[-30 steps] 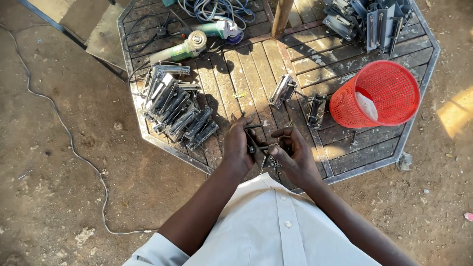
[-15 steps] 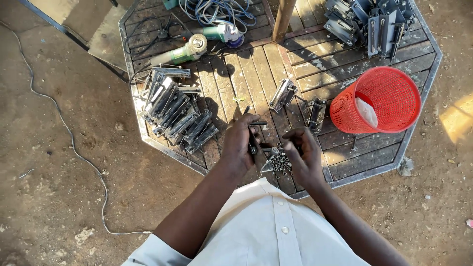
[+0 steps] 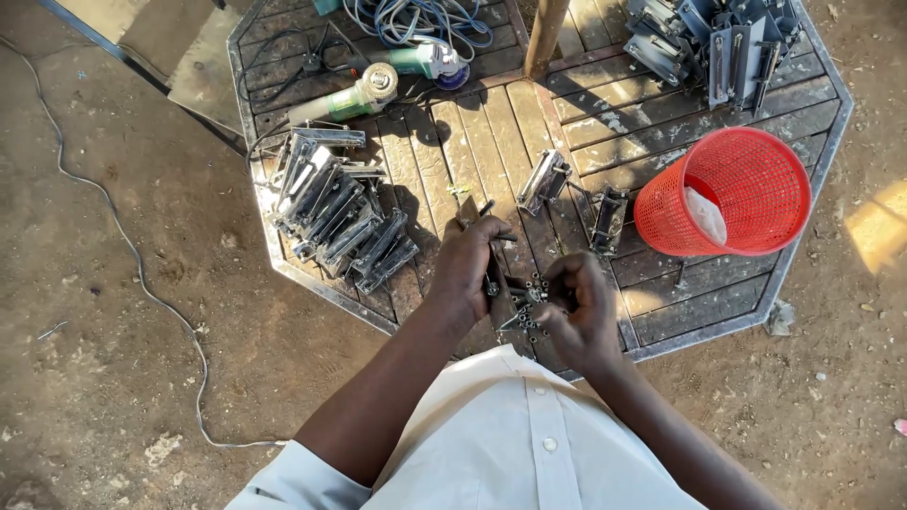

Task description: A person is at a workbench inspecting and assembling small metal hinges with nuts and bolts.

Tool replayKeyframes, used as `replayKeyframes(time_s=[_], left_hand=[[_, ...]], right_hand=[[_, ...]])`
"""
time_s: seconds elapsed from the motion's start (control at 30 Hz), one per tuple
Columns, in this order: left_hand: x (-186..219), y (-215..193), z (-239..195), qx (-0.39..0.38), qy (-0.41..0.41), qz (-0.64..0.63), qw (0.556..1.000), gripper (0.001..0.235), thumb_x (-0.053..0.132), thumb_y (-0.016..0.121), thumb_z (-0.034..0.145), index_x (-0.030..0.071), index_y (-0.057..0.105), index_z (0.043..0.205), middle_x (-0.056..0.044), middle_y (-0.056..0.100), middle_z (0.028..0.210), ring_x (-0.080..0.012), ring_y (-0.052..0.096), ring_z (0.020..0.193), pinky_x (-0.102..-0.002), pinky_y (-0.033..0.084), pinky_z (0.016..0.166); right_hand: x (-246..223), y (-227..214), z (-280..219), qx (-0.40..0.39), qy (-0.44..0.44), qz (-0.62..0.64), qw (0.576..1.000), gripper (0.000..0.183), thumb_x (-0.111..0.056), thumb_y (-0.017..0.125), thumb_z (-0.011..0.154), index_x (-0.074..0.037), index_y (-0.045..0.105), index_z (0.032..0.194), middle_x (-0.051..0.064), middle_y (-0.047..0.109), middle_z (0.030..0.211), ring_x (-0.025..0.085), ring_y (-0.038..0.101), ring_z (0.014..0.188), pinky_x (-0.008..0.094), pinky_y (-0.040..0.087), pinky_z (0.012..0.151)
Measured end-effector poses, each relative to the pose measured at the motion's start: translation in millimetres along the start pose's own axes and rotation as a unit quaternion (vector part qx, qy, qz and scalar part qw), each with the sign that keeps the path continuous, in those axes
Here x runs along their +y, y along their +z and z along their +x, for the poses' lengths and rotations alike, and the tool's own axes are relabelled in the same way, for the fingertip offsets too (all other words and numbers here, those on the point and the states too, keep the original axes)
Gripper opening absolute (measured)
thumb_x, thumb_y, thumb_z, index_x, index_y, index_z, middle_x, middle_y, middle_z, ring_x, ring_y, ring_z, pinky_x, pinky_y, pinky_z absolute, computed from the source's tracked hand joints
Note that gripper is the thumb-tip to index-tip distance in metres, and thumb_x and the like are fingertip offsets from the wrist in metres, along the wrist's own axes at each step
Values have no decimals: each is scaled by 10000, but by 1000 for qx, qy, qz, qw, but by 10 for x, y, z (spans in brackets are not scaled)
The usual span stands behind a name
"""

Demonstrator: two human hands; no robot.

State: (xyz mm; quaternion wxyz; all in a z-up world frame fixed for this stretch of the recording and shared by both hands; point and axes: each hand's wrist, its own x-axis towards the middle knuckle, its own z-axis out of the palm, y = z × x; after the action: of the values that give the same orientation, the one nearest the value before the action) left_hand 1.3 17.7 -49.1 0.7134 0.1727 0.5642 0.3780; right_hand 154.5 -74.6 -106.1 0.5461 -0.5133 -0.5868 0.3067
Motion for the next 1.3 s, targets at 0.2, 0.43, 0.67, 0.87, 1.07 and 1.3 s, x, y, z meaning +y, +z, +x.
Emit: replayKeyframes(time_s=[0.2,0.43,0.67,0.87,1.07,1.3], left_hand=[[203,163,-256,-26,-51,-17,998,427,109,747,751,83,472,1076,-44,458,732,-161,485,574,-301,407,523],[187,119,-104,0,-33,5,999,413,139,735,735,109,483,1061,-68,454,760,-177,468,675,-339,417,602],[323,218,-375,31,109,171,979,873,138,642,839,-12,139,1537,-412,224,1531,-563,322,1429,-656,402,1088],[128,136,-205,28,132,214,968,935,182,631,827,-41,86,1552,-428,244,1528,-577,314,1431,-671,365,1106],[-42,90,-48,23,156,259,953,1006,230,619,813,-72,28,1570,-445,265,1524,-592,305,1433,-687,325,1126],[149,124,-262,33,165,273,947,993,206,623,807,-65,44,1566,-450,301,1517,-597,322,1428,-686,345,1108]], right_hand=[[186,1,52,1,-4,21,1000,571,-561,746,856,-35,592,1015,77,515,632,149,455,544,298,349,497],[-97,91,128,-3,26,73,997,338,-335,486,1069,-44,580,924,59,485,668,133,411,573,297,324,520],[-517,165,179,-17,417,137,898,426,-436,608,1012,-13,643,1046,181,556,823,241,507,783,391,372,695],[-392,150,150,-45,359,201,910,131,-175,595,996,-49,594,1035,119,509,744,193,429,679,351,308,578],[-207,136,54,-65,312,136,938,116,-100,644,980,-17,629,1060,146,595,838,218,537,767,364,422,634],[-145,179,56,-17,402,235,885,217,-187,633,982,25,621,1027,140,531,783,204,485,670,334,336,547]])
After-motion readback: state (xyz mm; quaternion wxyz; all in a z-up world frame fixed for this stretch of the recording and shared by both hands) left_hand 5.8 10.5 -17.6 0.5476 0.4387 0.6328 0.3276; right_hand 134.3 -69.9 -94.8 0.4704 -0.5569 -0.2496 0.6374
